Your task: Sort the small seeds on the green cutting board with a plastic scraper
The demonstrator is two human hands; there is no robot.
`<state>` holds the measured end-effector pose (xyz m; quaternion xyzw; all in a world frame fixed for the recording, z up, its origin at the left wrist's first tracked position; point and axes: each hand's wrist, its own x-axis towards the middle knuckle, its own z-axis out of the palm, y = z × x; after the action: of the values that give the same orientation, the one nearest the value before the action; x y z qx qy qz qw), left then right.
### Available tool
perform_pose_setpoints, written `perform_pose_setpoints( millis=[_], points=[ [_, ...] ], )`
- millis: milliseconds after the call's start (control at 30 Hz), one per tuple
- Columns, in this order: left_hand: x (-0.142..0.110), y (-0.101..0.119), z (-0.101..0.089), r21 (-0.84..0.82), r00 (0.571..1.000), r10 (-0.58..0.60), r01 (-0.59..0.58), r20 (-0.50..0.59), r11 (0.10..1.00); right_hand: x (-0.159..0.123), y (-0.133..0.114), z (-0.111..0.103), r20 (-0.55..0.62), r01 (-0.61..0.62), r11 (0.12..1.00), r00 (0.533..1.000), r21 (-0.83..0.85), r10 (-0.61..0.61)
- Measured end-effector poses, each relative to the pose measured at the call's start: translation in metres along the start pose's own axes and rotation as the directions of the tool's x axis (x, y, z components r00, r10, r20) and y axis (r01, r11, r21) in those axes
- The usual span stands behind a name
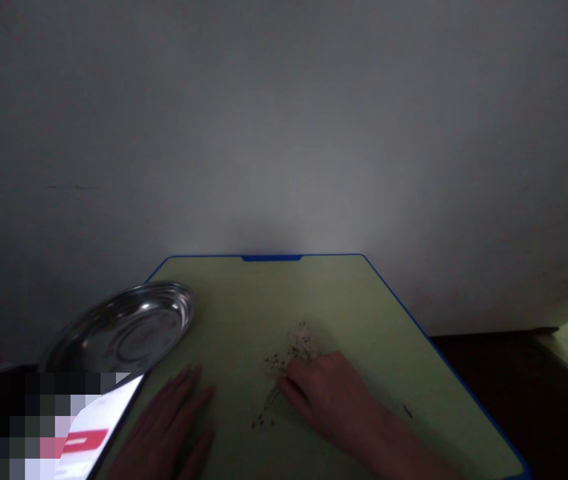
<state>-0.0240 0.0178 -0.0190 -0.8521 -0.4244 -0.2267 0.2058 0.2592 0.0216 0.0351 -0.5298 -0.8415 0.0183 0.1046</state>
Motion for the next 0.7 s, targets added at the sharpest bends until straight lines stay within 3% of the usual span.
perform_pose_setpoints(
  millis=[233, 433, 700],
  points=[
    [0.0044, 0.0028, -0.0011, 0.03, 0.999, 0.035, -0.035, -0.004, 0.999, 0.002, 0.0009, -0.0014, -0.026, -0.033, 0.999, 0.999, 0.024, 0.034],
    [0.0052, 0.0058, -0.004, 0.051, 1.0, 0.026, -0.026, 0.002, 0.998, -0.0006, -0.003, 0.0005, -0.006, 0.032, 0.997, 0.999, 0.068, -0.032],
    [0.0013, 0.006, -0.0045, -0.029, 0.998, -0.028, 0.029, 0.049, 0.999, -0.0061, 0.0035, 0.0006, -0.018, 0.008, 0.996, 1.0, 0.087, -0.006]
  ],
)
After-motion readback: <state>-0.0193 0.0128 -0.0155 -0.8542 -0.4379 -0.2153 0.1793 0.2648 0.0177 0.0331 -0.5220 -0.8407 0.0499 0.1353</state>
